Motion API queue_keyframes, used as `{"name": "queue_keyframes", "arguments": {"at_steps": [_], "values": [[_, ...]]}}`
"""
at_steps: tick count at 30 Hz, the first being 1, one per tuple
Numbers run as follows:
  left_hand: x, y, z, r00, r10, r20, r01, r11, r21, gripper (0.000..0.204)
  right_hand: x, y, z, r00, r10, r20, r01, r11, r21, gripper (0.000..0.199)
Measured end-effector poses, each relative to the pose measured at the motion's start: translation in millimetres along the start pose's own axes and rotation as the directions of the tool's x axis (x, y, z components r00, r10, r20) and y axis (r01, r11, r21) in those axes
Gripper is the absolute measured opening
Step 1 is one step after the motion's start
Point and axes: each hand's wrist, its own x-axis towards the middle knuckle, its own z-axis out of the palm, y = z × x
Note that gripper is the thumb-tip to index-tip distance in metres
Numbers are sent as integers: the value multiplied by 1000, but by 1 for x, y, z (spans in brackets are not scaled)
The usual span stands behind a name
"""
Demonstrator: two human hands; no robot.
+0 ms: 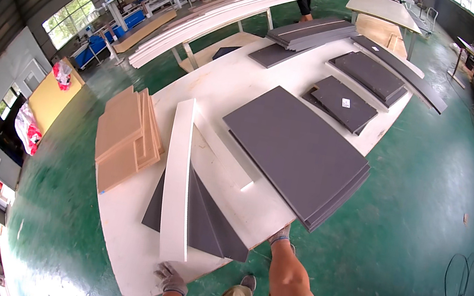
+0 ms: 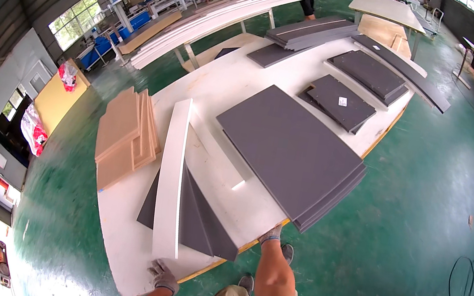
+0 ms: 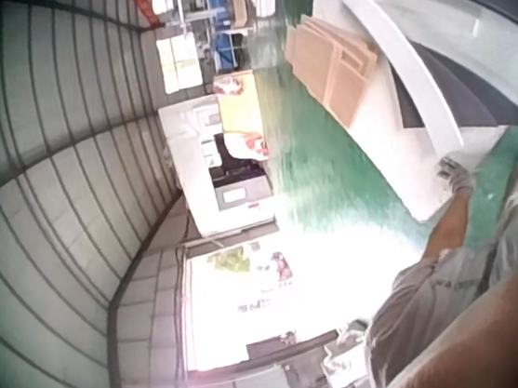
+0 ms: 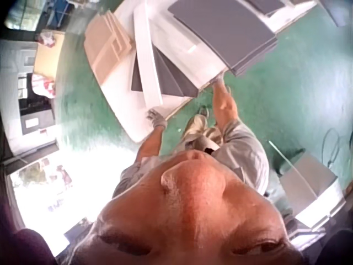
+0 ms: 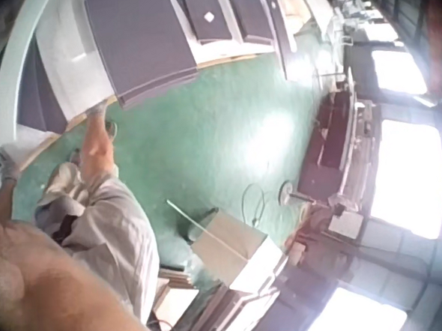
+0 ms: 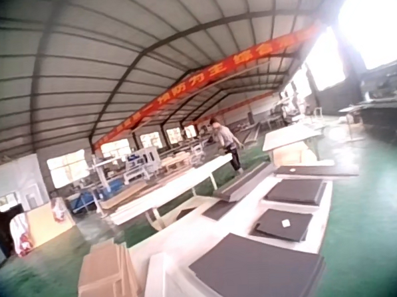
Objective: The person gathers dark rectangular panels on a workbench, aligns them into stacks, and secures each stack with white plastic straps. The person then lifts the strapped bundles and places them onto a larger stack of similar bundles.
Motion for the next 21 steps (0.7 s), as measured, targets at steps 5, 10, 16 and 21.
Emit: {"name": "queue_keyframes", "arguments": {"at_steps": [5,10,16,21], "values": [[14,1,-23,1000,24,-6,-24,999,24,104,16,15,-21,996,-37,82,27,992,120,53],[41,-23,-23,997,65,29,-63,996,-68,91,19,26,-11,995,-38,92,32,997,73,56],[84,-30,-46,993,65,100,-83,980,179,73,7,28,6,1000,-28,9,29,989,-147,59],[118,-22,-62,993,85,87,-92,993,77,70,-58,16,49,709,-3,-705,-621,472,-626,38]]}}
